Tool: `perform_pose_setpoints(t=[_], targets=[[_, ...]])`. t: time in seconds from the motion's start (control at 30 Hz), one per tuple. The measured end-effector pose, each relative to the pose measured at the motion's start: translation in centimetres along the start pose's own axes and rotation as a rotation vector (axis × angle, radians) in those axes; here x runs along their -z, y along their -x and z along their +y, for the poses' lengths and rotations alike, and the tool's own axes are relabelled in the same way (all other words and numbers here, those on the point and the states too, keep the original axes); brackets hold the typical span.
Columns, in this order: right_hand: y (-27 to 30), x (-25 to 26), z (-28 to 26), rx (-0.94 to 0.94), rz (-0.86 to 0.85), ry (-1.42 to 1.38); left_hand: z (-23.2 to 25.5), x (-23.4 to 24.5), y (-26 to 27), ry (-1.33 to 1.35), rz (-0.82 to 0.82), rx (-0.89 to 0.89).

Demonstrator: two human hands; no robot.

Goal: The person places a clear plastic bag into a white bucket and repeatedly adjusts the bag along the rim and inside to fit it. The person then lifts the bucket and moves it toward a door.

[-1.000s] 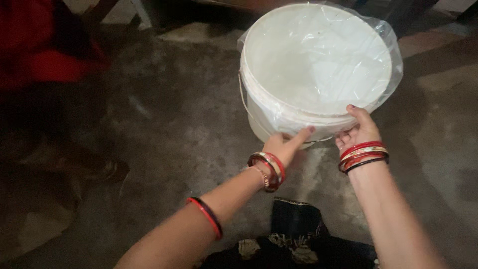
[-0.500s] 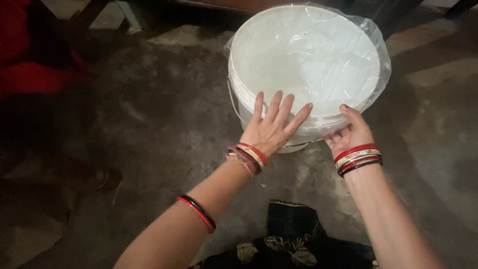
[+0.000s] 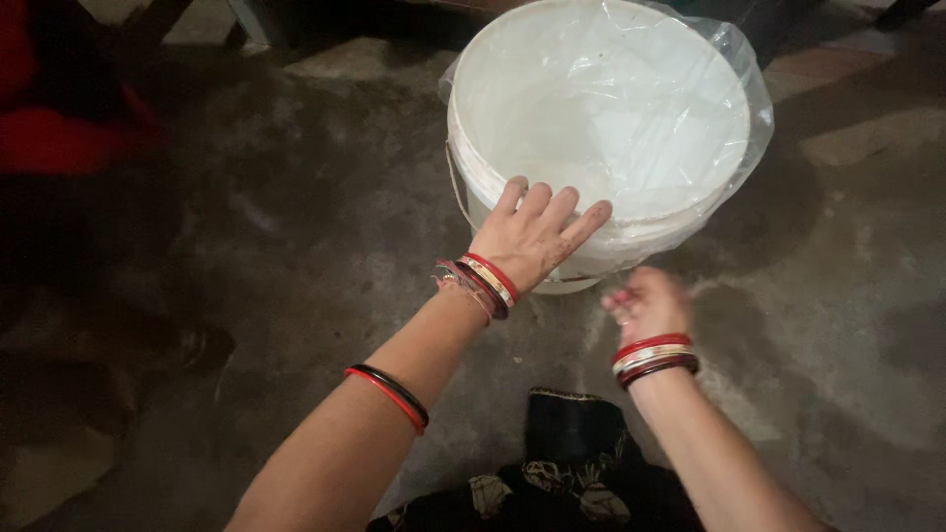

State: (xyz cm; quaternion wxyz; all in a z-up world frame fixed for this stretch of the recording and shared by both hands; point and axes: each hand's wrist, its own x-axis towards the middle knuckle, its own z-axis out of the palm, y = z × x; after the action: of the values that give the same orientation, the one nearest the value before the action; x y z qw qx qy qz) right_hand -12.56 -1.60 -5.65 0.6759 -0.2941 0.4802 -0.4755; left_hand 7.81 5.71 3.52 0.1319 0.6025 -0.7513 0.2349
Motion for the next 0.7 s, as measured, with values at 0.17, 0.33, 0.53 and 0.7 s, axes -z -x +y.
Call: perform_pose_setpoints(t=[0.17,0.33,0.53,0.7], targets=[[2.5,-2.3,0.8,-0.086,-0.259,-0.035,0.5,-0.1,-0.1,0.047,0.017,0.038],[3.0,-3.9,-0.3,-0.278,-0.215,-0.317,1.1,0.1,-0.2,0.099,0.035,0.082],[3.1,-4.3,-1.3,-0.368,-0.232,-0.460,2.0,1.6,-1.2,0.205,-0.058,0.179],[2.2,-4.0,-1.8,-0.476,-0.279,-0.448,2.4,2.1,-1.1,0.298,-0.020,0.190]])
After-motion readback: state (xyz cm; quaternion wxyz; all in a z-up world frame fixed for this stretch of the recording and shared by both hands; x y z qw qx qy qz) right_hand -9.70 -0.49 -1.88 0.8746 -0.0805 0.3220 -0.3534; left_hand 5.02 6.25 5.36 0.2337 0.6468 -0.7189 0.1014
